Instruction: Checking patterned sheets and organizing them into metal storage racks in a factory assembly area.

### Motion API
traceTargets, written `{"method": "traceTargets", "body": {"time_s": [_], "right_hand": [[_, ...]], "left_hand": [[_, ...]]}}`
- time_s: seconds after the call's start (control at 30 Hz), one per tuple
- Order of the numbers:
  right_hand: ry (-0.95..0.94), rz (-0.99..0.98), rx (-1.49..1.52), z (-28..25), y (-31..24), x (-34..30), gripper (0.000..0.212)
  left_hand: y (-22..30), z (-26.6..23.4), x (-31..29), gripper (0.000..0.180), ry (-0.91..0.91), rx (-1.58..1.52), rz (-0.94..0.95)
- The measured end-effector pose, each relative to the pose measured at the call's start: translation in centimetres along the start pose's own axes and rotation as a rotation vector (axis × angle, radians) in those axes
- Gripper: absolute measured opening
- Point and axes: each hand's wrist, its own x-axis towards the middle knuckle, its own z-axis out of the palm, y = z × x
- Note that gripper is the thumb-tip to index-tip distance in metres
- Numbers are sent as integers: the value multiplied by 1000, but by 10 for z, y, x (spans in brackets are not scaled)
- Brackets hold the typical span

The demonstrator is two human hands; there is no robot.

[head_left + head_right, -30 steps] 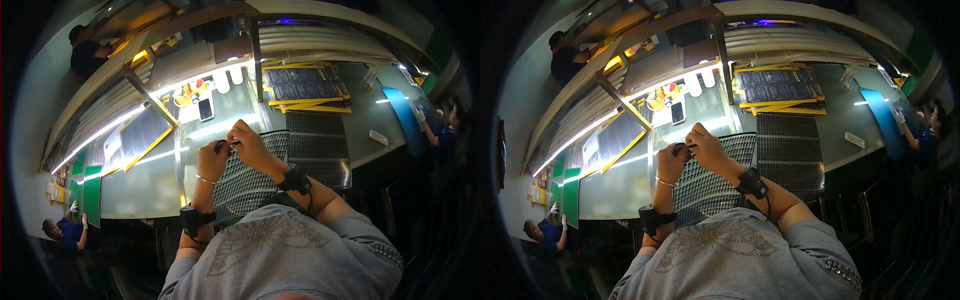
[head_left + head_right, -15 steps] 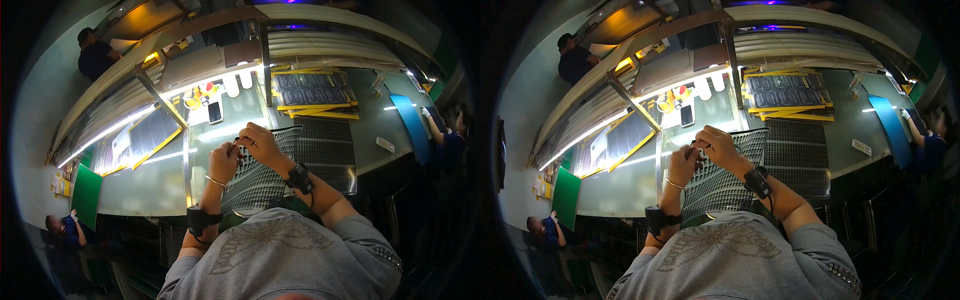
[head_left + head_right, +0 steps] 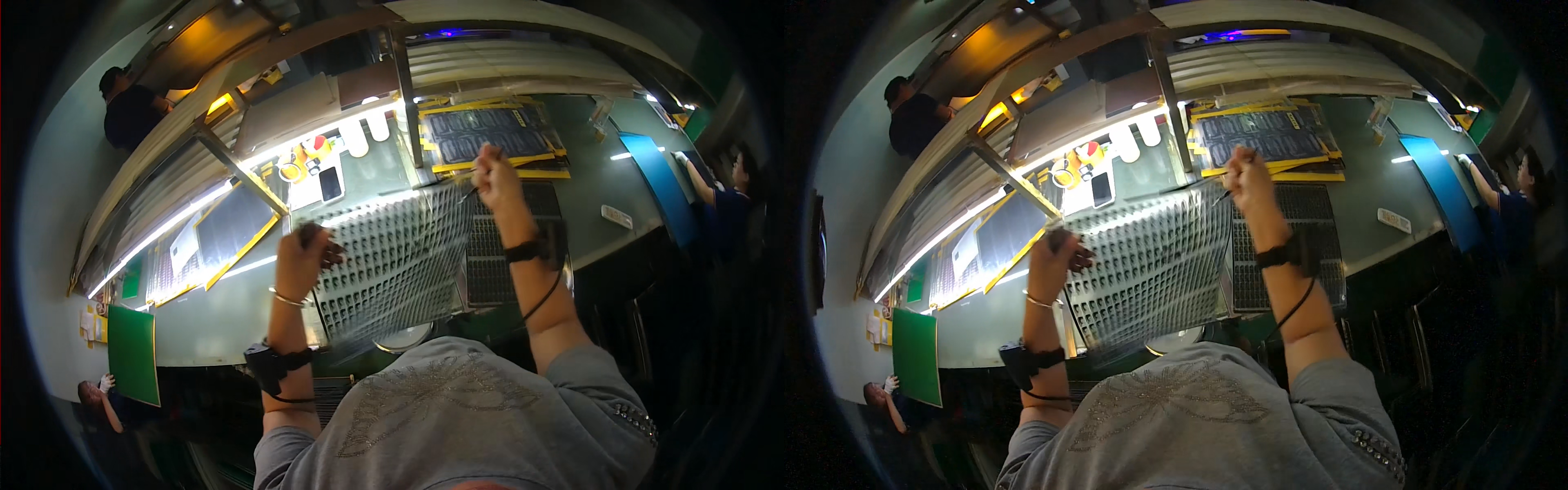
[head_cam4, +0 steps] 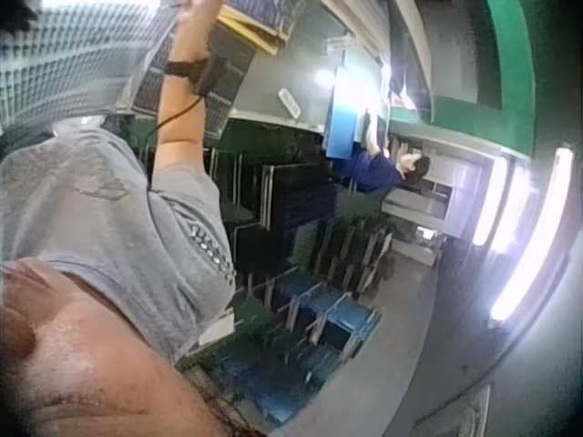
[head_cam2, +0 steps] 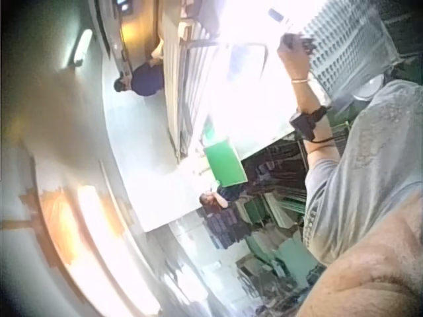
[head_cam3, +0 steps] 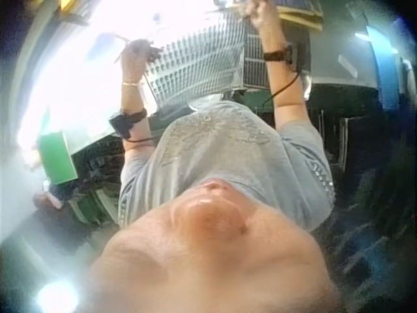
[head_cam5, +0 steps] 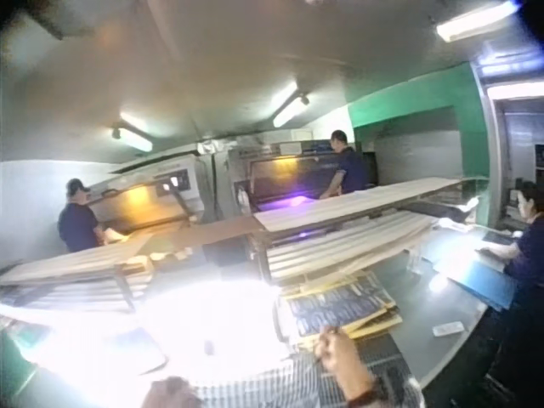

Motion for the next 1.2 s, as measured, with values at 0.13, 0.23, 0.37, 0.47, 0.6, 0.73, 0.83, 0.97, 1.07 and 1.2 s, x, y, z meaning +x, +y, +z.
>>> {"method": "traceTargets", "body": {"time_s": [0.13, 0.23, 0.37, 0.47, 0.6, 0.73, 0.83, 0.97, 1.07, 1.2], "right_hand": [[80, -493, -222, -180, -88, 50, 20], [517, -567, -112, -286, -178, 12, 16], [585, -706, -866, -246, -199, -77, 27], [549, -598, -1309, -233, -183, -132, 27], [279, -491, -1734, -200, -85, -174, 39], [-158, -215, -2022, -209, 8, -184, 76], [-337, -268, -2152, -233, 67, -170, 90], [-382, -492, -2196, -269, 81, -155, 46], [-394, -508, -2080, -231, 50, -149, 19], [-368, -530, -1859, -165, -25, -132, 8]], "left_hand": [[5, -53, 2, 14, 117, 33, 40], [-22, -125, 2, 18, 280, 144, 41], [-82, -173, -11, 19, 568, -404, -94], [-216, -219, -16, 17, 580, -714, -292], [-330, -197, -56, 26, 441, -834, -560], [-350, -112, -56, 35, 814, -394, -1052], [-358, -99, -74, 39, 707, -494, -1081], [-325, -58, -61, 46, 778, -326, -1230], [-321, -73, -69, 49, 984, -89, -1218], [-266, -17, -38, 96, 924, 767, -211]]}}
